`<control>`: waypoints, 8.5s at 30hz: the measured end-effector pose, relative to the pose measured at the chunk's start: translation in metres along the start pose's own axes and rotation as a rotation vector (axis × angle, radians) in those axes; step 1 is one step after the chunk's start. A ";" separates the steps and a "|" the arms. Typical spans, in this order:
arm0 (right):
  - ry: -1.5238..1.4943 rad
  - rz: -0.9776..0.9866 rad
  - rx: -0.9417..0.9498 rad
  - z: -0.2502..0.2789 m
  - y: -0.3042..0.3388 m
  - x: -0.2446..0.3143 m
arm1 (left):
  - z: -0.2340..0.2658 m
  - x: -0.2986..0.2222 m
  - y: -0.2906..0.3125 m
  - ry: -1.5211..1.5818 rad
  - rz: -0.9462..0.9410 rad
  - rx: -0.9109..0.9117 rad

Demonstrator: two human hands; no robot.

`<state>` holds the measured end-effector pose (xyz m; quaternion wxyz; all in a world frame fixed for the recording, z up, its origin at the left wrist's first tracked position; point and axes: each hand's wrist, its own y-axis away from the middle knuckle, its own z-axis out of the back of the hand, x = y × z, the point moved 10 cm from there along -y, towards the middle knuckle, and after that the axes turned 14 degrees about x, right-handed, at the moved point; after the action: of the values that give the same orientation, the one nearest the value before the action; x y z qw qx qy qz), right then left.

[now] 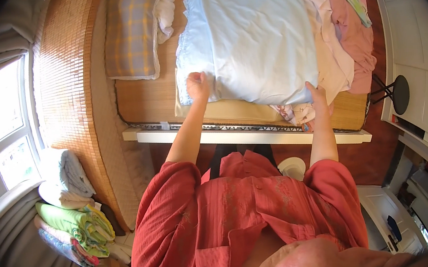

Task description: The person folds a blue shirt and a floral-patterned cloth on a bed, handling them one at a time.

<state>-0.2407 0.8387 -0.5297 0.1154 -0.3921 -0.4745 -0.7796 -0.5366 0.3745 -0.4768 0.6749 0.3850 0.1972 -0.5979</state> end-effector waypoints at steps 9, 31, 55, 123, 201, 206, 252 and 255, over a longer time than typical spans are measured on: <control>0.094 0.095 0.014 0.003 -0.011 -0.007 | 0.024 0.016 -0.025 -0.399 -0.014 0.212; -0.279 -0.179 0.235 -0.038 0.014 -0.004 | 0.033 0.092 -0.010 -0.362 0.429 0.332; 0.042 0.322 -0.069 0.023 0.062 0.184 | 0.060 -0.146 -0.004 -1.116 -0.837 0.069; 0.491 0.206 0.104 0.004 0.115 -0.024 | 0.026 -0.064 0.149 -0.688 -0.738 0.515; 0.130 0.022 0.251 0.006 0.057 -0.074 | -0.113 -0.122 0.220 -0.376 -0.586 0.857; -0.161 0.033 0.270 -0.018 0.059 -0.062 | -0.163 -0.111 0.229 -0.068 -0.340 1.082; 0.186 0.526 0.021 -0.042 0.138 0.052 | -0.174 -0.153 0.223 0.572 -0.068 1.284; 0.692 0.272 -0.484 0.046 0.111 -0.001 | -0.198 -0.172 0.236 0.395 -0.160 1.270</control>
<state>-0.1554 0.8187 -0.4474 0.2737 -0.1824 -0.1557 -0.9314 -0.3076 0.6337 -0.4086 0.2221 0.7938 -0.0451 -0.5644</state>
